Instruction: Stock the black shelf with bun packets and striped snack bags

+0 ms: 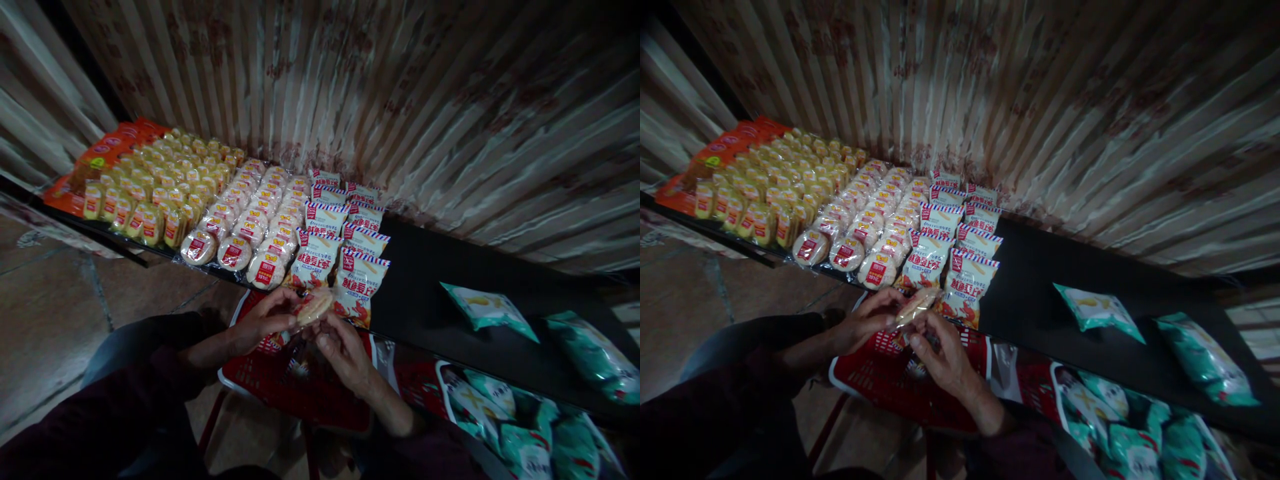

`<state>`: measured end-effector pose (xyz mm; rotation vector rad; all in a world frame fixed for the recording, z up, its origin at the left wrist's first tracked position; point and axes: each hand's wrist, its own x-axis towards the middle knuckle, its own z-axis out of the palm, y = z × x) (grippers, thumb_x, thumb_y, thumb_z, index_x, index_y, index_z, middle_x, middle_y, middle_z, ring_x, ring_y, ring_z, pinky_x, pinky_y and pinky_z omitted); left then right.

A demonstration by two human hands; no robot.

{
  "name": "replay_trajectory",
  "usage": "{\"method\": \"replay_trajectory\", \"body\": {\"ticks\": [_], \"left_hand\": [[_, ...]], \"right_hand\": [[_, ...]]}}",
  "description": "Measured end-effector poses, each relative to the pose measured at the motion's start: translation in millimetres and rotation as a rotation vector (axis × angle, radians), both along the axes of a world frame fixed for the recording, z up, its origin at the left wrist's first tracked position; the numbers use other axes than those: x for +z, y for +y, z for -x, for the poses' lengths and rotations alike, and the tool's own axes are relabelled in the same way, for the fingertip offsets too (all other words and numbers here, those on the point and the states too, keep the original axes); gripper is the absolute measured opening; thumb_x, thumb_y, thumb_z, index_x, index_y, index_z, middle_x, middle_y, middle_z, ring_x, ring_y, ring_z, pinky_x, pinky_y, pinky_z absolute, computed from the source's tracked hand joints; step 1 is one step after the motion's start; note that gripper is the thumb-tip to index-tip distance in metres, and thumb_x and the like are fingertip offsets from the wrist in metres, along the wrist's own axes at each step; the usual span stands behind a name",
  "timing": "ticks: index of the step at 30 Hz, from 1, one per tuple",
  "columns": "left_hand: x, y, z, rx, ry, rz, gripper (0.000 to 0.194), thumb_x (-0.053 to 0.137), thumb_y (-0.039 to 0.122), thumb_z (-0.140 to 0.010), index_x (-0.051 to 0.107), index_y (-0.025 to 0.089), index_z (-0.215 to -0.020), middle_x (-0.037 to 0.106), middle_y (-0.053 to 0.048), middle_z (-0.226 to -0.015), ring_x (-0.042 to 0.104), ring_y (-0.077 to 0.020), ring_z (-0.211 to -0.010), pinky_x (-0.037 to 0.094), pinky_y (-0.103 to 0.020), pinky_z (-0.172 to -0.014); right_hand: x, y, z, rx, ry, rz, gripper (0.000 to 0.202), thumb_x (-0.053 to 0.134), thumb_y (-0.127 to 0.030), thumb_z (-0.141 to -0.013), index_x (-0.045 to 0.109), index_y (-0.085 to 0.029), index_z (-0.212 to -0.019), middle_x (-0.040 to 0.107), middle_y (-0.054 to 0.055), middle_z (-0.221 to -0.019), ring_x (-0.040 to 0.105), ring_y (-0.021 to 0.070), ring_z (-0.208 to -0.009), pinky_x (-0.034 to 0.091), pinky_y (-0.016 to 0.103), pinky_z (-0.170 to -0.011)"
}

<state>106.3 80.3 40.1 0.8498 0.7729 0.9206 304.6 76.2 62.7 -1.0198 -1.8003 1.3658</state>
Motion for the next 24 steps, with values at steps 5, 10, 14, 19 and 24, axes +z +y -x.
{"method": "replay_trajectory", "body": {"ticks": [5,10,14,19,24], "left_hand": [[10.2,-6,1,0.027,0.236,-0.282,0.035,0.067,0.024,-0.076,0.049,0.021,-0.106,0.057,-0.008,-0.119,0.058,-0.0219,-0.11,0.046,-0.035,-0.093],[12.3,-17,-2,0.203,0.465,-0.5,0.031,0.061,0.013,-0.077,0.051,0.021,-0.105,0.047,-0.011,-0.128,0.052,-0.0228,-0.119,0.048,-0.036,-0.095],[10.6,-18,-2,0.332,0.598,-0.457,0.018,0.056,0.013,-0.08,0.054,0.021,-0.096,0.051,-0.009,-0.118,0.057,-0.0193,-0.105,0.051,-0.034,-0.089],[9.1,-13,2,0.428,0.625,-0.359,0.007,0.054,0.02,-0.083,0.053,0.022,-0.089,0.058,-0.004,-0.099,0.06,-0.0166,-0.089,0.052,-0.029,-0.079],[6.1,-10,7,0.478,0.667,-0.347,0.005,0.056,0.021,-0.082,0.052,0.022,-0.086,0.06,-0.003,-0.089,0.06,-0.016,-0.081,0.05,-0.028,-0.073]], "right_hand": [[2.4,-2,0,-0.049,-0.067,-0.071,0.037,0.047,-0.053,-0.092,0.066,-0.023,-0.1,0.071,0.007,-0.093,0.065,0.0226,-0.087,0.051,0.033,-0.079],[-0.3,-2,8,-0.082,-0.116,-0.037,0.032,0.051,-0.048,-0.091,0.066,-0.02,-0.097,0.071,0.005,-0.085,0.065,0.0204,-0.077,0.052,0.031,-0.071],[-6.6,1,16,-0.111,-0.091,0.038,0.033,0.053,-0.05,-0.09,0.063,-0.02,-0.098,0.071,0.005,-0.083,0.066,0.0195,-0.074,0.053,0.03,-0.066],[-12.9,5,24,-0.126,-0.039,0.179,0.033,0.054,-0.054,-0.088,0.058,-0.022,-0.094,0.063,-0.002,-0.061,0.059,0.0152,-0.053,0.048,0.027,-0.051],[-19.5,10,31,-0.161,0.001,0.235,0.035,0.057,-0.058,-0.084,0.055,-0.024,-0.09,0.061,-0.002,-0.063,0.059,0.0149,-0.052,0.048,0.026,-0.048]]}}
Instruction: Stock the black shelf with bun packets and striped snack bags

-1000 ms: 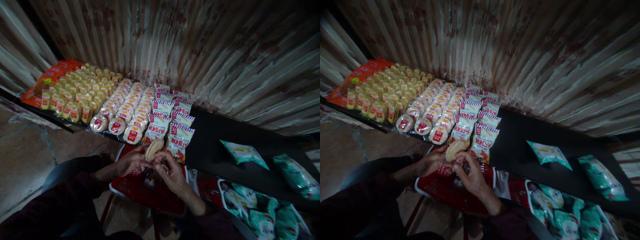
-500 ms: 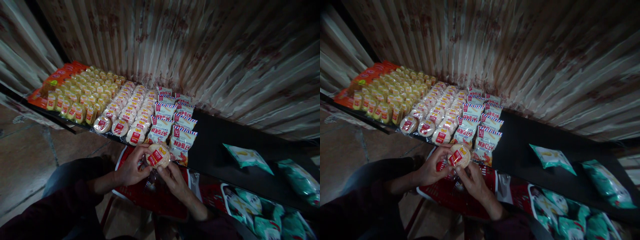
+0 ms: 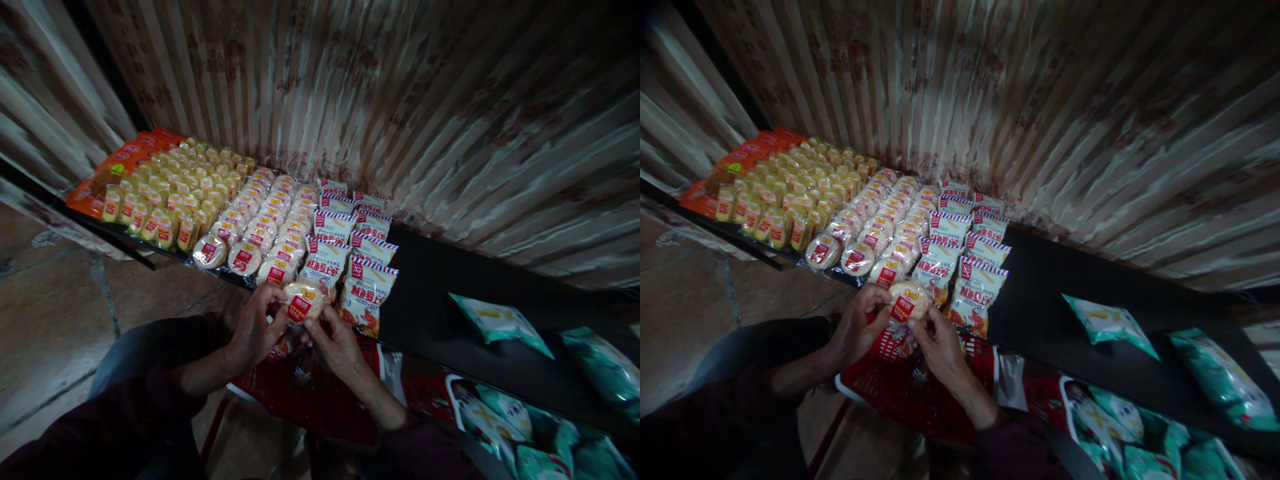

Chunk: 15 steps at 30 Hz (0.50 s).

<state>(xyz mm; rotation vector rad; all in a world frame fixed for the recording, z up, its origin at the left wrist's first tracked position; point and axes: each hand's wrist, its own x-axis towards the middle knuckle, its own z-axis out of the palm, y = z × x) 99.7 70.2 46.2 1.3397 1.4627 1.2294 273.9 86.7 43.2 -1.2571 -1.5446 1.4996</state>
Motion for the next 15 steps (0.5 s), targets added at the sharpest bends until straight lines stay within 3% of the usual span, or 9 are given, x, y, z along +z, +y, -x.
{"method": "replay_trajectory", "body": {"ticks": [5,10,15], "left_hand": [[-2.9,0,5,0.045,0.078,-0.048,0.005,0.054,0.02,-0.084,0.052,0.022,-0.088,0.058,-0.002,-0.089,0.059,-0.0151,-0.08,0.049,-0.028,-0.073],[-10.5,-1,11,0.086,0.074,-0.103,0.007,0.052,0.02,-0.085,0.05,0.022,-0.092,0.056,-0.003,-0.096,0.059,-0.0147,-0.084,0.048,-0.027,-0.074],[-15.1,1,15,0.171,-0.015,-0.107,0.013,0.056,0.022,-0.082,0.049,0.023,-0.093,0.057,-0.001,-0.094,0.059,-0.0148,-0.085,0.049,-0.027,-0.075]], "right_hand": [[-1.6,6,9,-0.029,0.037,-0.016,0.033,0.06,-0.055,-0.083,0.054,-0.023,-0.09,0.058,-0.004,-0.064,0.06,0.0143,-0.054,0.049,0.026,-0.05],[0.6,7,18,-0.035,0.065,-0.02,0.039,0.061,-0.051,-0.084,0.053,-0.024,-0.11,0.062,-0.002,-0.073,0.063,0.015,-0.059,0.052,0.027,-0.052],[3.3,9,24,-0.069,-0.02,-0.127,0.041,0.059,-0.044,-0.086,0.05,-0.024,-0.12,0.063,-0.001,-0.078,0.064,0.0155,-0.063,0.054,0.029,-0.058]]}}
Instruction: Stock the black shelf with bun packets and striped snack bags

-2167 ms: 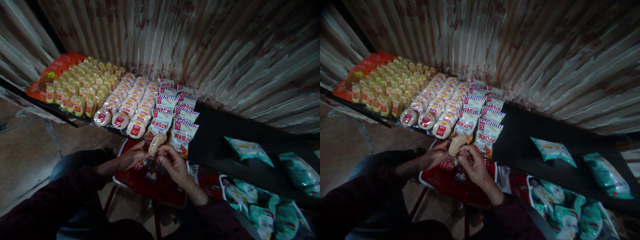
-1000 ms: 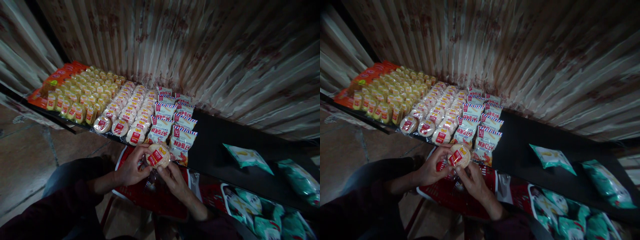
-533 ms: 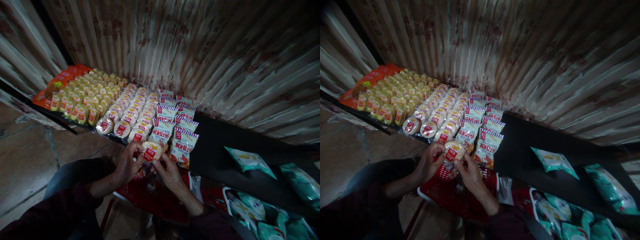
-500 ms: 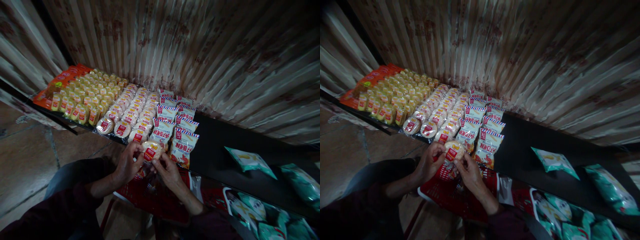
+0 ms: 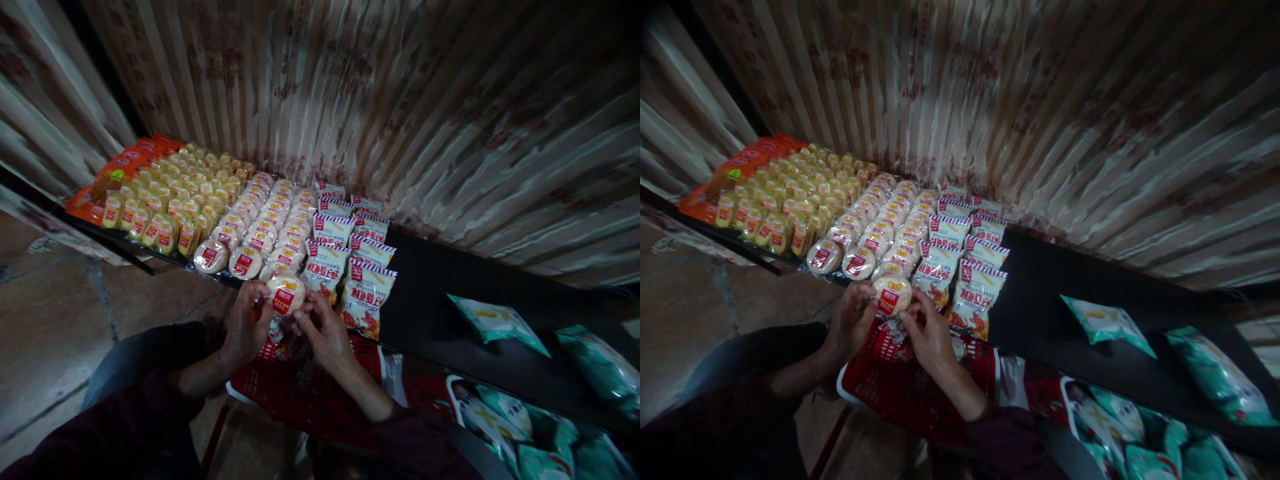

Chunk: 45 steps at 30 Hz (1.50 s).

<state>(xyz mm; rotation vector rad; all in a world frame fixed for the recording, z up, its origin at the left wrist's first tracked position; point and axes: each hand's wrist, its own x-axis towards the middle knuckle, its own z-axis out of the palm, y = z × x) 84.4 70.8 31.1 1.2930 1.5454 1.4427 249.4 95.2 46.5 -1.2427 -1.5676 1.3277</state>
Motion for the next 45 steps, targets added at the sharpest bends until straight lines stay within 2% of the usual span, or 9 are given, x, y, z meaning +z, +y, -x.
{"method": "replay_trajectory", "body": {"ticks": [5,12,21,27,31,36,39,45], "left_hand": [[-1.6,1,4,0.066,-0.024,0.038,0.015,0.058,0.022,-0.08,0.048,0.024,-0.09,0.057,0.0,-0.089,0.059,-0.0142,-0.079,0.048,-0.025,-0.07],[-11.5,1,10,0.111,0.03,0.093,0.017,0.056,0.022,-0.081,0.046,0.024,-0.095,0.057,0.0,-0.094,0.059,-0.014,-0.08,0.049,-0.025,-0.071],[-19.4,5,11,0.143,0.122,0.066,0.015,0.054,0.02,-0.083,0.049,0.021,-0.097,0.057,-0.002,-0.095,0.059,-0.013,-0.075,0.049,-0.025,-0.068],[-25.6,5,11,0.147,0.207,-0.024,0.014,0.054,0.021,-0.084,0.049,0.021,-0.097,0.055,-0.003,-0.099,0.06,-0.014,-0.08,0.052,-0.026,-0.067],[-28.4,8,11,0.174,0.354,-0.096,0.011,0.057,0.02,-0.083,0.052,0.021,-0.093,0.053,-0.007,-0.109,0.059,-0.0193,-0.095,0.055,-0.031,-0.072],[-28.2,6,9,0.204,0.476,-0.172,0.013,0.058,0.021,-0.085,0.052,0.021,-0.097,0.05,-0.01,-0.116,0.056,-0.0241,-0.109,0.054,-0.042,-0.087],[-27.9,3,6,0.193,0.524,-0.182,0.019,0.061,0.021,-0.085,0.051,0.021,-0.101,0.051,-0.009,-0.114,0.054,-0.0251,-0.111,0.051,-0.047,-0.093],[-28.9,2,3,0.182,0.488,-0.154,0.021,0.062,0.02,-0.082,0.05,0.022,-0.1,0.05,-0.009,-0.113,0.054,-0.0255,-0.11,0.05,-0.048,-0.093]], "right_hand": [[-0.4,4,6,0.006,-0.087,-0.099,0.041,0.056,-0.035,-0.088,0.045,-0.024,-0.126,0.064,-0.001,-0.08,0.066,0.0157,-0.069,0.054,0.032,-0.07],[-5.2,7,18,0.032,-0.139,-0.127,0.045,0.059,-0.032,-0.086,0.046,-0.022,-0.128,0.064,0.001,-0.084,0.065,0.0168,-0.072,0.053,0.032,-0.071],[-13.6,12,23,0.004,-0.182,-0.17,0.05,0.059,-0.03,-0.086,0.044,-0.021,-0.133,0.064,0.005,-0.094,0.065,0.0172,-0.076,0.054,0.035,-0.075],[-14.9,13,24,-0.007,-0.206,-0.187,0.049,0.06,-0.023,-0.084,0.045,-0.021,-0.131,0.065,0.003,-0.09,0.066,0.0162,-0.077,0.055,0.033,-0.076],[-17.0,15,22,-0.008,-0.205,-0.205,0.053,0.058,-0.022,-0.085,0.041,-0.02,-0.135,0.064,0.003,-0.089,0.066,0.0155,-0.076,0.055,0.031,-0.074],[-20.3,16,20,-0.005,-0.231,-0.241,0.055,0.057,-0.022,-0.085,0.039,-0.018,-0.137,0.064,0.003,-0.088,0.065,0.0166,-0.078,0.055,0.034,-0.078],[-20.2,17,20,-0.003,-0.233,-0.248,0.053,0.057,-0.023,-0.086,0.04,-0.019,-0.137,0.064,0.003,-0.088,0.065,0.0166,-0.078,0.055,0.033,-0.077],[-17.0,15,20,-0.014,-0.265,-0.257,0.052,0.056,-0.024,-0.086,0.042,-0.018,-0.135,0.065,0.004,-0.089,0.066,0.0181,-0.079,0.056,0.035,-0.077]]}}
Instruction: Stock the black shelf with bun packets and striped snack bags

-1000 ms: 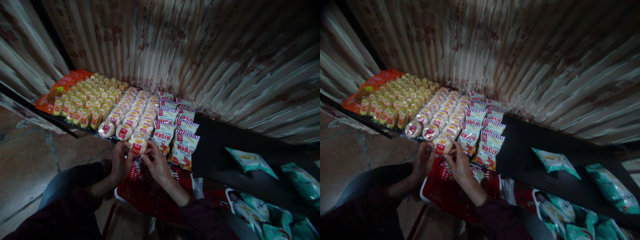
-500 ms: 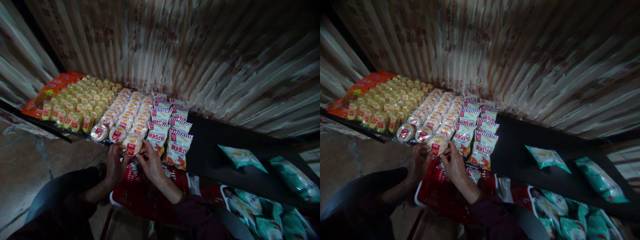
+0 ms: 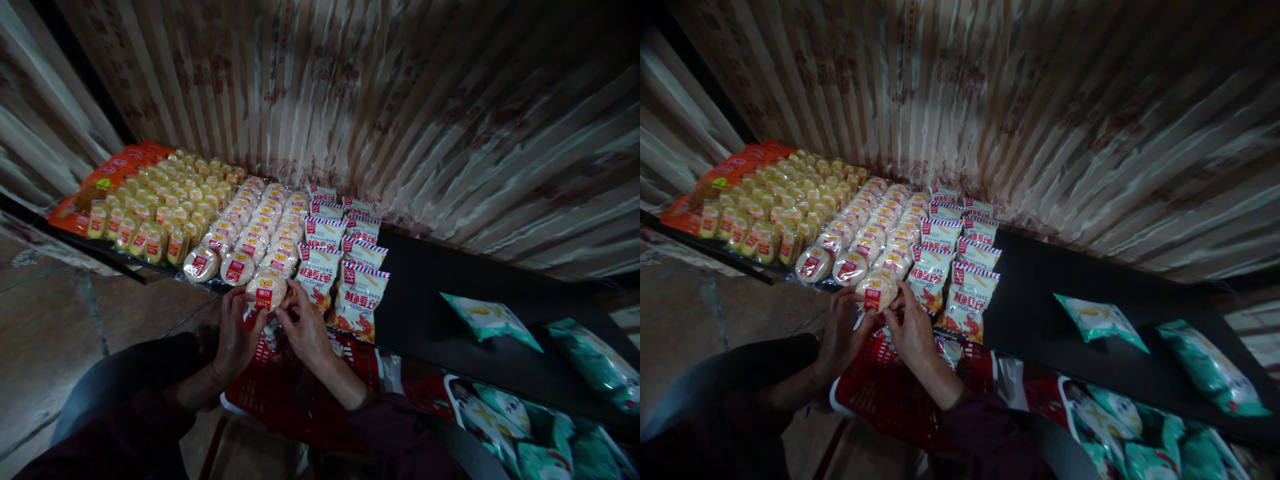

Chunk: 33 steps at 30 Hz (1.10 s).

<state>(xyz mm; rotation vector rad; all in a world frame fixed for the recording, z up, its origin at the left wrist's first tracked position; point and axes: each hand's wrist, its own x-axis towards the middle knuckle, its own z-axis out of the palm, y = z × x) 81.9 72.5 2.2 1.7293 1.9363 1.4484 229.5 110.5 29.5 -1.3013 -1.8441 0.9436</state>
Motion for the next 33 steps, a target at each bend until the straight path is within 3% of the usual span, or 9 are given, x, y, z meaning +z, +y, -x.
{"method": "replay_trajectory", "body": {"ticks": [9,15,22,33], "left_hand": [[4.2,0.0,-1.0,-0.009,-0.055,0.025,0.014,0.059,0.021,-0.083,0.051,0.023,-0.095,0.049,-0.008,-0.112,0.055,-0.023,-0.107,0.051,-0.045,-0.093],[4.5,0.2,-1.0,-0.034,-0.039,0.011,0.017,0.06,0.019,-0.084,0.051,0.023,-0.098,0.048,-0.008,-0.113,0.056,-0.0226,-0.106,0.052,-0.042,-0.091],[8.4,3.4,-1.1,-0.057,0.035,-0.017,0.02,0.058,0.012,-0.082,0.053,0.022,-0.098,0.048,-0.007,-0.114,0.054,-0.0216,-0.109,0.052,-0.039,-0.092],[7.4,7.2,-1.7,-0.007,0.219,-0.021,0.024,0.061,0.015,-0.082,0.056,0.022,-0.104,0.048,-0.011,-0.125,0.048,-0.0275,-0.117,0.048,-0.046,-0.096]], "right_hand": [[4.1,-2.8,1.9,0.01,0.02,-0.03,0.046,0.054,-0.024,-0.087,0.047,-0.022,-0.132,0.065,0.003,-0.091,0.066,0.0175,-0.083,0.056,0.034,-0.082],[1.3,-1.5,1.2,-0.023,0.039,-0.061,0.04,0.054,-0.024,-0.087,0.051,-0.018,-0.127,0.065,0.005,-0.091,0.066,0.0186,-0.084,0.056,0.037,-0.085],[-0.8,-3.7,0.8,-0.048,0.054,-0.073,0.039,0.051,-0.024,-0.088,0.05,-0.016,-0.126,0.064,0.007,-0.096,0.065,0.0194,-0.09,0.055,0.039,-0.088],[-3.1,-2.7,-1.7,-0.052,0.028,-0.107,0.037,0.05,-0.023,-0.088,0.051,-0.02,-0.126,0.066,0.006,-0.098,0.065,0.019,-0.093,0.053,0.037,-0.089]]}}
